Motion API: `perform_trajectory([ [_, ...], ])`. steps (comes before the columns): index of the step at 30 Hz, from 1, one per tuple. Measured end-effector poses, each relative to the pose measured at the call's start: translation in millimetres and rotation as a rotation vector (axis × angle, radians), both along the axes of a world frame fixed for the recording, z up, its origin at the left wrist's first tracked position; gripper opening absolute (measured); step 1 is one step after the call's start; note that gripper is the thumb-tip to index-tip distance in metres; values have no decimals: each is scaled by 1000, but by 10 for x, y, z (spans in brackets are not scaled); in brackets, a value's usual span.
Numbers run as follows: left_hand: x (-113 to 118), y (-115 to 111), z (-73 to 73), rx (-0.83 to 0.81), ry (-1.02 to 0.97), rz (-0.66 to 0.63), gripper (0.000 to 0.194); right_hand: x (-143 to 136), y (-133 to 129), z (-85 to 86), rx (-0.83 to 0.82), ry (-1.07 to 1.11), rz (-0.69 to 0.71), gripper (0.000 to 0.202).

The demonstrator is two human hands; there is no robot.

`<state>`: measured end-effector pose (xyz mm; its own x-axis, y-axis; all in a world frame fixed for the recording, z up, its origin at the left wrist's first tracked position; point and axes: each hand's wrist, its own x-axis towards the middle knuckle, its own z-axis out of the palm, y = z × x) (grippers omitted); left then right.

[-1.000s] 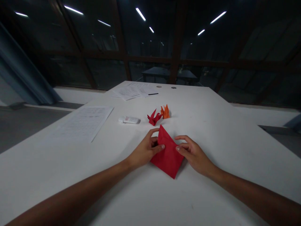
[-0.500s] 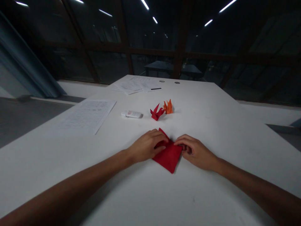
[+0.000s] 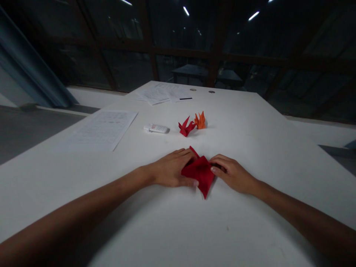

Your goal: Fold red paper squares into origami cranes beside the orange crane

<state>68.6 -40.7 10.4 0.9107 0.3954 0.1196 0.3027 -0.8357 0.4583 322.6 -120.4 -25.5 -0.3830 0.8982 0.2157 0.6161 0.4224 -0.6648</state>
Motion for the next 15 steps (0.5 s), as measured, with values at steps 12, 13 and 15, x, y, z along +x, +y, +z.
perform_trajectory([
  [12,87,-26,-67,-490,-152,221,35,-75,4,-98,-22,72,-228,19],
  [13,106,-30,-102,-442,-164,285,40,-82,5,-110,-39,97,-259,12],
  [15,133,-41,-158,-358,-206,374,52,-91,6,-130,-58,147,-309,16],
])
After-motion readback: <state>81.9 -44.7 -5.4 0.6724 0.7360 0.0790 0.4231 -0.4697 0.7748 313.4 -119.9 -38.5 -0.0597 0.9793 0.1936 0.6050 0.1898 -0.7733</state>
